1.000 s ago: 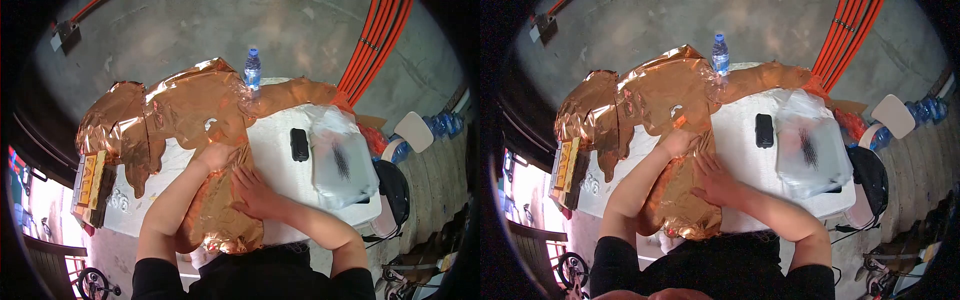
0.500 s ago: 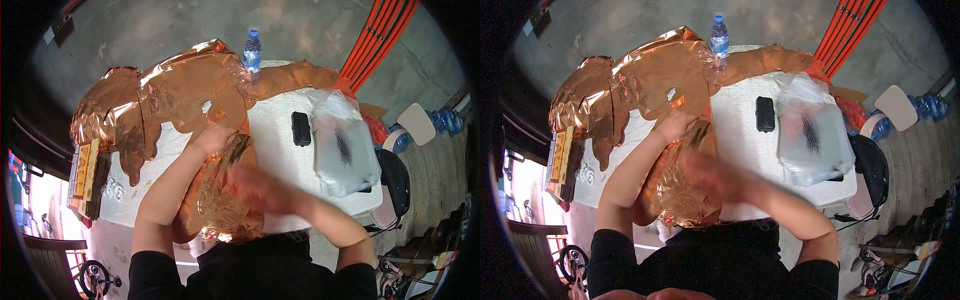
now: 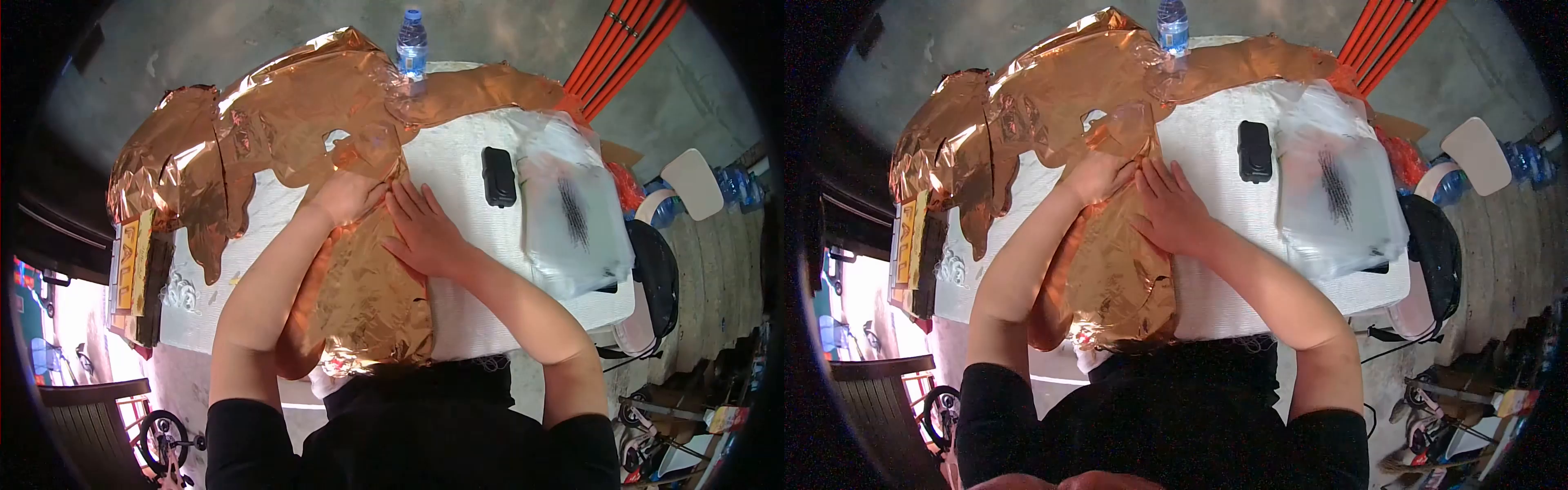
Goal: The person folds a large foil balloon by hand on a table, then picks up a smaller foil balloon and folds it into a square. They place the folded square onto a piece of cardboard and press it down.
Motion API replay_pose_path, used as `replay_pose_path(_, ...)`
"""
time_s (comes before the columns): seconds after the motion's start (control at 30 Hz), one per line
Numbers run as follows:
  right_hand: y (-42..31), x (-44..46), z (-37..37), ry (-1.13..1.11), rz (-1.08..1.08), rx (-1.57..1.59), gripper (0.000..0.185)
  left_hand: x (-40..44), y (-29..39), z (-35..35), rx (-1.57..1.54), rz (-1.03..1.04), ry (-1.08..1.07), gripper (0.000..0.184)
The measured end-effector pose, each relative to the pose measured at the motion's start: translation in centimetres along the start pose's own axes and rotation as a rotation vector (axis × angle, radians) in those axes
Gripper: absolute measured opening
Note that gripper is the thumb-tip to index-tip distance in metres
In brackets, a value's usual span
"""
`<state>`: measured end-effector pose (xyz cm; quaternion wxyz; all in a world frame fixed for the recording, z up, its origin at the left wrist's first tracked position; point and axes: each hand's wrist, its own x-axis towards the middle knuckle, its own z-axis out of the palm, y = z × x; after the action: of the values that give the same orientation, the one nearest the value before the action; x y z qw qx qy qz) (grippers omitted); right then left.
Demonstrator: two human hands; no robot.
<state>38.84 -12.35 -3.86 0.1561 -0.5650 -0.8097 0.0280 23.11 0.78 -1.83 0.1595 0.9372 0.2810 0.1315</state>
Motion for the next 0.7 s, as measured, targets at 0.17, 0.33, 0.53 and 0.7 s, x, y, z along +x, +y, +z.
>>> replay_pose_path(0.17,-0.5,-0.5,0.0,0.000,-0.009,0.006,0.076,0.1,-0.4,0.3,-0.012,-0.008,-0.031,0.029)
replay_pose_path(0.33,-1.0,-1.1,-0.3,0.036,-0.024,0.035,0.079,0.1,0.0,-0.2,0.017,-0.035,-0.081,0.029)
replay_pose_path(0.53,-1.1,-1.2,-0.1,0.070,-0.033,0.011,0.080,-0.1,-0.2,-0.2,-0.062,-0.038,-0.053,0.025)
replay_pose_path(0.7,-1.1,-1.2,-0.2,0.016,-0.016,-0.017,0.081,0.0,-0.8,0.2,-0.128,-0.038,-0.021,0.025)
